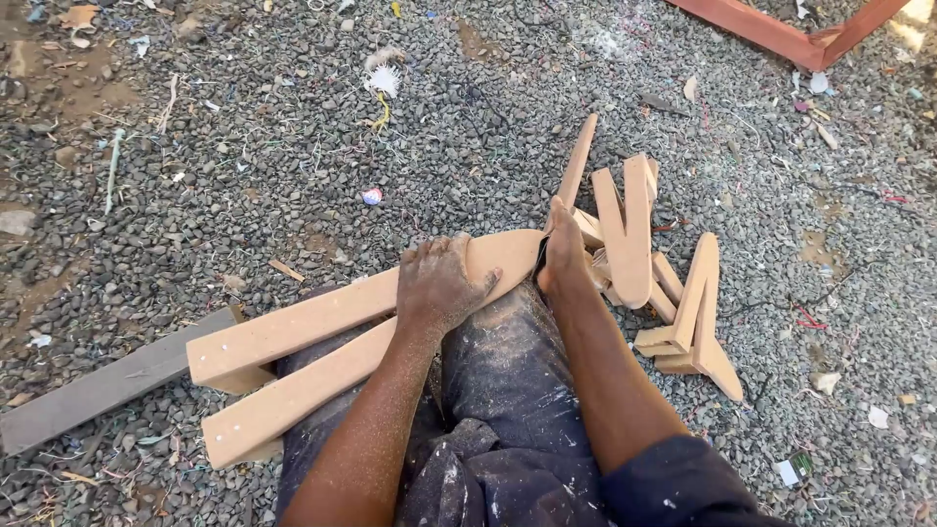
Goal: Sanding wooden furniture components by hand using sandpaper to smooth the surfaces.
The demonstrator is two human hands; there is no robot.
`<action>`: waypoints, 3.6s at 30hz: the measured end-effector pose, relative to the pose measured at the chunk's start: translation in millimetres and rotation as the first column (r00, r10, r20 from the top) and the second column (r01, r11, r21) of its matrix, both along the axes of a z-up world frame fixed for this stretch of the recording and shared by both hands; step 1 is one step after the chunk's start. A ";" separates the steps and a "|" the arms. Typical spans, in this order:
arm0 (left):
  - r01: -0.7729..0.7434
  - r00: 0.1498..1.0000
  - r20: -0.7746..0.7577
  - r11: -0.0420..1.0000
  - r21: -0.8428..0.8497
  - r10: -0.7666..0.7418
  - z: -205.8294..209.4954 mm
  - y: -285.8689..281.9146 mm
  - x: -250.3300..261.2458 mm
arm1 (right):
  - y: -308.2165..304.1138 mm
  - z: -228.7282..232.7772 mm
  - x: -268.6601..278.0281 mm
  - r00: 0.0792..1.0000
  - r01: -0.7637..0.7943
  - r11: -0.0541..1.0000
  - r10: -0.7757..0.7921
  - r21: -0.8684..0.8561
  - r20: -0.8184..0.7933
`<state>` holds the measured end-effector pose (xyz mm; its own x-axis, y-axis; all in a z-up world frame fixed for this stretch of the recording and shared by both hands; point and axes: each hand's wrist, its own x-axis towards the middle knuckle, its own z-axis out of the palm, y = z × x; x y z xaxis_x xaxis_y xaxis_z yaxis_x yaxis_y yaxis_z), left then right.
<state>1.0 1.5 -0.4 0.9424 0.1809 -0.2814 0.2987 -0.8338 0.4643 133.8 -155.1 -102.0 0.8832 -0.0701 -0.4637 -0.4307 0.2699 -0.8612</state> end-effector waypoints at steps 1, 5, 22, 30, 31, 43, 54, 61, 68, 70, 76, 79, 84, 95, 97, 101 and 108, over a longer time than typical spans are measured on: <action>-0.005 1.000 0.001 1.000 0.002 0.005 -1.9 0.6 0.5 | 0.9 7.0 -4.1 1.000 -0.005 1.000 0.005 0.002 0.001; -0.062 0.998 0.021 0.997 -0.047 0.063 -10.0 -1.8 0.1 | 10.1 34.3 -41.9 0.999 -0.032 0.995 0.029 -0.090 -0.042; -0.032 0.999 0.034 0.999 -0.025 0.033 -9.0 -4.8 -2.4 | -39.4 -57.4 17.0 0.997 0.037 0.999 -0.036 0.016 -0.074; 0.087 0.982 -0.172 0.996 0.038 -0.079 59.2 -3.8 -10.2 | -32.3 -39.1 2.7 0.999 0.017 0.999 -0.015 0.048 -0.033; 0.091 0.981 -0.176 0.995 0.038 -0.083 37.5 -1.1 -7.6 | -31.7 -45.3 11.0 0.999 0.021 0.999 -0.020 0.049 -0.037; -0.037 0.999 0.000 0.996 -0.085 0.037 7.3 -5.1 -8.8 | -44.4 -36.5 13.4 0.997 -0.042 0.998 0.045 0.049 -0.066; 0.080 0.992 -0.080 0.983 -0.165 -0.094 45.0 -2.6 -9.7 | -57.8 47.8 -40.8 0.983 -0.177 0.782 0.166 0.598 0.074; -0.042 0.999 0.022 0.985 -0.167 0.046 11.0 -10.1 -11.7 | -75.3 43.2 -43.2 0.972 -0.166 0.800 0.230 0.577 -0.039; -0.010 0.999 0.033 0.997 -0.070 0.013 4.4 -11.4 -7.4 | -74.6 26.5 -33.9 0.974 -0.076 0.783 0.191 0.617 -0.122; -0.014 1.000 0.002 0.997 -0.074 0.014 7.8 -9.8 -7.3 | -72.1 40.5 -47.4 0.971 -0.056 0.807 0.182 0.588 -0.157; -0.017 1.000 0.000 0.995 -0.101 0.017 11.2 -13.0 -8.9 | -76.9 14.3 -21.8 0.978 0.007 0.802 0.120 0.597 -0.172; -0.010 1.000 -0.013 0.994 -0.105 0.009 13.1 -14.1 -12.0 | -82.1 0.2 -13.7 0.993 -0.055 0.826 0.104 0.560 -0.055; -0.031 0.999 -0.016 0.995 -0.095 0.029 18.2 -12.4 -14.9 | -81.5 66.7 -69.7 0.975 0.004 0.835 0.119 0.551 -0.187; -0.044 0.996 0.079 0.996 -0.078 0.050 8.0 -14.2 -14.5 | -77.6 11.9 -26.2 0.983 -0.039 0.779 0.143 0.626 -0.117; -0.048 0.995 0.087 0.995 -0.090 0.056 6.2 -16.5 -19.5 | -76.2 18.4 -44.4 0.986 -0.039 0.787 0.131 0.616 -0.105; -0.059 0.990 0.121 0.995 -0.085 0.069 2.8 -17.4 -14.7 | -73.4 36.6 -59.4 0.969 -0.044 0.809 0.176 0.586 -0.170; -0.059 0.991 0.116 0.995 -0.078 0.068 -3.1 -15.3 -11.7 | -57.6 87.7 -35.0 0.985 -0.138 0.775 0.171 0.617 0.006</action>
